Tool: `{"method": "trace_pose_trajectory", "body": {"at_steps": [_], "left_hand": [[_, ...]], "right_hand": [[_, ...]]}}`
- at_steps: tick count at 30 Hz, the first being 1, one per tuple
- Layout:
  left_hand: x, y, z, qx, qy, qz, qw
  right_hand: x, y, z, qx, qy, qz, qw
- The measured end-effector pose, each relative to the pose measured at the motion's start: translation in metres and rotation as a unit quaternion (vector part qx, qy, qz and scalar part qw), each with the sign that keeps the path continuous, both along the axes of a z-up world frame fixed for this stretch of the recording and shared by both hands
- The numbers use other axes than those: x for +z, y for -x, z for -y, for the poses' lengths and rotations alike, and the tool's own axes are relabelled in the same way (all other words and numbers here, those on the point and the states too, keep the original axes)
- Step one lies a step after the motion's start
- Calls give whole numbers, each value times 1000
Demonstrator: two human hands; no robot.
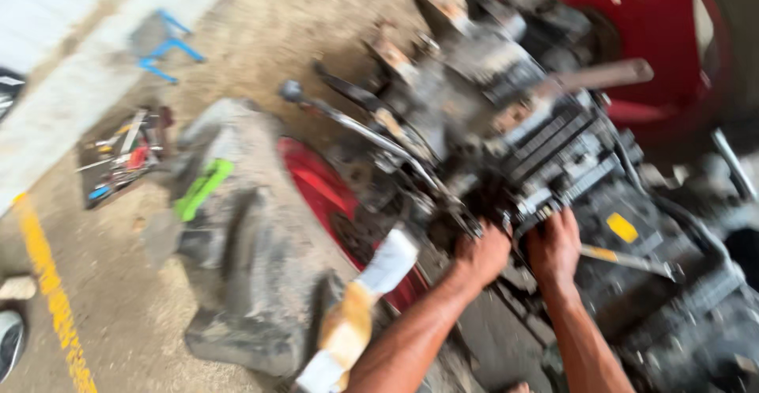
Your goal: The person works on a tractor engine, using a wrench to tighten bolts and handling various small engine parts. They place parts into a metal bowl and continue adjusting components on the engine block.
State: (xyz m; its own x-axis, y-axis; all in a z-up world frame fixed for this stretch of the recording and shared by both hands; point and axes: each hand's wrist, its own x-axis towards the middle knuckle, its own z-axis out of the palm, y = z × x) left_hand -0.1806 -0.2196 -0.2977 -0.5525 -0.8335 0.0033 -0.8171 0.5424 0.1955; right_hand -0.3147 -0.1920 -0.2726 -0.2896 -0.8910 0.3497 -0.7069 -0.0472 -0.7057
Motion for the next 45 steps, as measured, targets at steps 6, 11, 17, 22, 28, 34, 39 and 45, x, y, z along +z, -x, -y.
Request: {"method": "trace_pose_trajectory", "body": {"at_steps": [6, 11, 17, 22, 28, 34, 39, 45], "left_hand": [[8, -8, -5, -101, -14, 174, 979], [-21, 0, -2, -15, 46, 59, 997], [-22, 0, 7, 69, -127, -56, 988], [-20, 6, 8, 70, -187, -22, 980], [-8, 3, 3, 8, -62, 52, 997], [16, 3, 4, -2, -28, 36, 999], [15, 2, 5, -12, -65, 40, 997], [15, 0, 8, -13, -45, 13, 999]], "right_hand": [[-4, 2, -6, 12, -18, -45, 999], [-15, 7, -5, 9, -29, -28, 999], [-5, 5, 4, 29, 39, -53, 997], [-24, 26, 4, 18, 139, -82, 987], [-32, 28, 0, -17, 37, -17, 999], [-12, 31, -2, 28, 9, -10, 1000], [-7, 33, -3, 27, 17, 5, 999], [-7, 31, -6, 21, -1, 2, 1000]]}}
